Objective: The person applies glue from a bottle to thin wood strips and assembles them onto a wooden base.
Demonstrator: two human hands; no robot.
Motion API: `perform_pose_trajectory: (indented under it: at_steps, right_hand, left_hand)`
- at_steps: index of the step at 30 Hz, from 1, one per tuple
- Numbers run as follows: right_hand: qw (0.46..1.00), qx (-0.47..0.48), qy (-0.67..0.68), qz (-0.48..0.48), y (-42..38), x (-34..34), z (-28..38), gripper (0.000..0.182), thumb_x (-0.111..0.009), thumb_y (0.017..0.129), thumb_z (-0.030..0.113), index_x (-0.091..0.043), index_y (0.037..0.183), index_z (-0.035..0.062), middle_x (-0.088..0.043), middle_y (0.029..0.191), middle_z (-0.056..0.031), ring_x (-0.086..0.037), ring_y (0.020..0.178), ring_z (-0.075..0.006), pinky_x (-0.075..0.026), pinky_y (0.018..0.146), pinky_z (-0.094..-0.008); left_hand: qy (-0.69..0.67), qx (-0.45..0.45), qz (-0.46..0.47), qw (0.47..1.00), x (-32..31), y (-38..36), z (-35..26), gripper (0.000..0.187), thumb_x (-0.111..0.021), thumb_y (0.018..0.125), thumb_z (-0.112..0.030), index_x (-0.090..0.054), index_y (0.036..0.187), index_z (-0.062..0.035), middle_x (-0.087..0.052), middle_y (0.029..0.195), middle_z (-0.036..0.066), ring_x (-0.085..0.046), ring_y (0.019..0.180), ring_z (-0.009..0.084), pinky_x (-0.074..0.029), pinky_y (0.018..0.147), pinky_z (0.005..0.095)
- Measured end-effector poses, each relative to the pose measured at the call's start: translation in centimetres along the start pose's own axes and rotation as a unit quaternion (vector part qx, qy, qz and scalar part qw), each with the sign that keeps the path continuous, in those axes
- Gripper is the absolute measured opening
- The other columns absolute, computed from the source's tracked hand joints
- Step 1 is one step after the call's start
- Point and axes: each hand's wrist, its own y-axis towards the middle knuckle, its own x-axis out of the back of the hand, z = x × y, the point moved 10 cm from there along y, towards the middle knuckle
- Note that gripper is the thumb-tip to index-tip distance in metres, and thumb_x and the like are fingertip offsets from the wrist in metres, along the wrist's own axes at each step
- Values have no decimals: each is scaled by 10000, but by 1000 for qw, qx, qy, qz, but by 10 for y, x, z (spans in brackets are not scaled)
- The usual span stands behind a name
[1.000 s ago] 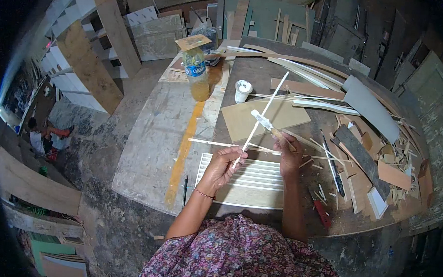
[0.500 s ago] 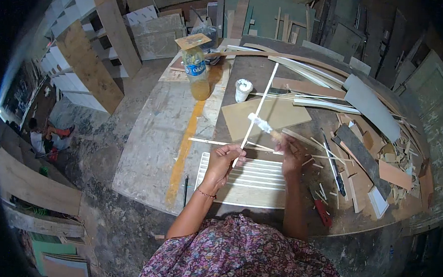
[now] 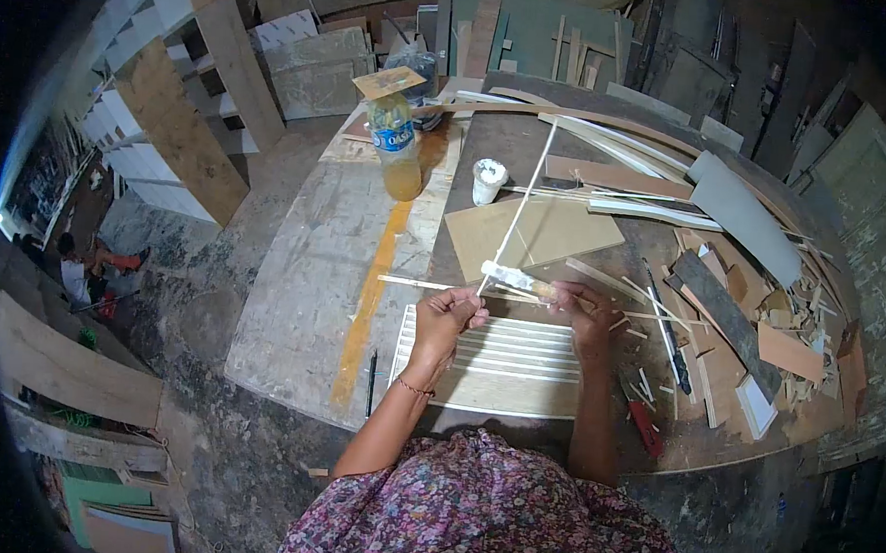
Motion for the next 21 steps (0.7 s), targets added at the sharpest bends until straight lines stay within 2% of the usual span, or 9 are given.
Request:
perform_pose_trajectory:
  at_steps: [2, 5, 11, 14, 21]
  right_hand:
    - [994, 13, 104, -17, 0, 4, -2, 209, -582, 793, 119, -588, 925, -43, -614, 750, -105, -550, 629, -142, -450, 615, -258]
    - [988, 51, 146, -24, 6, 11, -5, 216, -577, 800, 139, -586, 916, -42, -618, 773, -114, -548, 639, -144, -447, 617, -263]
    - [993, 64, 67, -67, 7, 10, 8, 245, -573, 809, 161, -574, 955, -36, -617, 784, -106, -545, 657, -130, -439, 640, -254]
    - [995, 41, 4, -86, 6, 11, 17, 250, -580, 806, 157, -570, 966, -34, -618, 804, -95, -545, 665, -122, -439, 661, -246]
    - [993, 95, -37, -53, 12, -1, 16, 202, -580, 798, 105, -589, 964, -9, -617, 816, -69, -557, 706, -114, -449, 670, -244]
  left_hand:
    - [-25, 18, -4, 1000, -1, -1, 3, 131, -522, 799, 19, -558, 914, 70, -594, 777, 108, -575, 631, 134, -489, 551, 212]
    - [-43, 41, -1, 998, -7, -4, 2, 137, -523, 800, 15, -556, 921, 70, -594, 782, 108, -576, 636, 134, -490, 555, 208]
    - [-32, 37, 3, 999, -8, -5, 4, 146, -533, 796, 8, -557, 927, 67, -595, 782, 102, -579, 640, 131, -496, 563, 208]
    - [-25, 34, 8, 999, -9, -2, 3, 153, -540, 792, 6, -559, 933, 65, -596, 781, 96, -576, 632, 129, -493, 562, 209]
    - [-16, 37, 8, 999, -15, -13, -2, 143, -549, 786, 9, -564, 914, 71, -594, 754, 91, -571, 620, 127, -481, 554, 205]
